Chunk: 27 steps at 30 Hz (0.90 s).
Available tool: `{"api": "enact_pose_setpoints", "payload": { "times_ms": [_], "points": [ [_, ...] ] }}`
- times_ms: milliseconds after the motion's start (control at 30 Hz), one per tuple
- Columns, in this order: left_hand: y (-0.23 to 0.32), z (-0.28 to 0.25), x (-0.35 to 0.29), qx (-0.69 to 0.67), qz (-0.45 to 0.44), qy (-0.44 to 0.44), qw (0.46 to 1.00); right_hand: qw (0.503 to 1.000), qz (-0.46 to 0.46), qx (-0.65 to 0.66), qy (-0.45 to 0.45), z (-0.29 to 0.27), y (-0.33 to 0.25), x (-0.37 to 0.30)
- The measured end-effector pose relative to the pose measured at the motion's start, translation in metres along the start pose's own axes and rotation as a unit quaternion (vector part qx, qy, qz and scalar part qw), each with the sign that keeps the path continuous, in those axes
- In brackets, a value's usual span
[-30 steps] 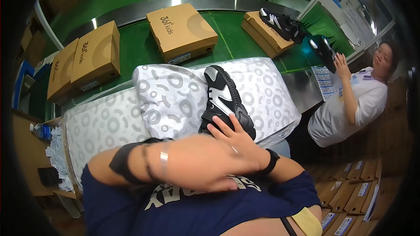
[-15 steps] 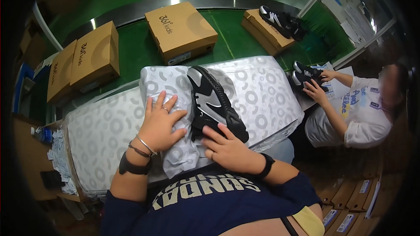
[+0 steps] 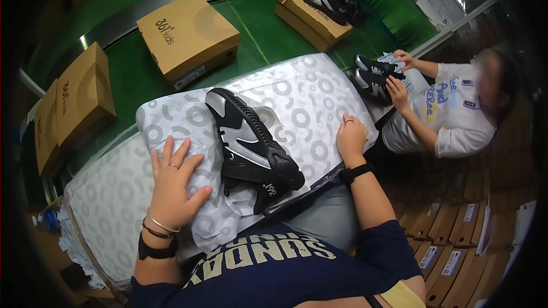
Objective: The recorder is packing athletic shoes into boxes in a shoe manufacturing facility.
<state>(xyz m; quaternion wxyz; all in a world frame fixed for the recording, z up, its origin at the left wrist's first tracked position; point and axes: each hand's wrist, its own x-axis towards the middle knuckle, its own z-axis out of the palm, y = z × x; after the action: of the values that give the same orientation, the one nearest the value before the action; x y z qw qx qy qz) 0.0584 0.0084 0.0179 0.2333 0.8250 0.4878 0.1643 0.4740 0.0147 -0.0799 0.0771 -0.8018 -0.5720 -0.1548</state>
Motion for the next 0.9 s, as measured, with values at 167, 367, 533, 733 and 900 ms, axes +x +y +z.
{"api": "enact_pose_setpoints", "payload": {
  "times_ms": [167,367,533,733,900],
  "points": [
    [-0.003,0.003,0.002,-0.015,0.007,-0.003,1.0,0.997,0.044,0.047,0.031,-0.003,-0.009,-0.003],
    [-0.005,0.004,0.0,0.001,0.016,0.006,1.0,0.997,0.065,0.031,0.039,-0.007,-0.016,-0.005],
    [-0.008,0.007,-0.001,-0.014,0.026,0.028,0.999,0.995,0.094,0.019,0.014,-0.011,-0.02,-0.005],
    [-0.015,0.011,-0.005,-0.007,0.033,0.042,0.999,0.994,0.106,0.0,0.015,-0.005,-0.021,-0.004],
    [-0.005,-0.01,-0.004,0.001,0.073,-0.046,0.996,0.983,0.053,0.169,0.05,-0.087,-0.048,0.013]
  ]
}}
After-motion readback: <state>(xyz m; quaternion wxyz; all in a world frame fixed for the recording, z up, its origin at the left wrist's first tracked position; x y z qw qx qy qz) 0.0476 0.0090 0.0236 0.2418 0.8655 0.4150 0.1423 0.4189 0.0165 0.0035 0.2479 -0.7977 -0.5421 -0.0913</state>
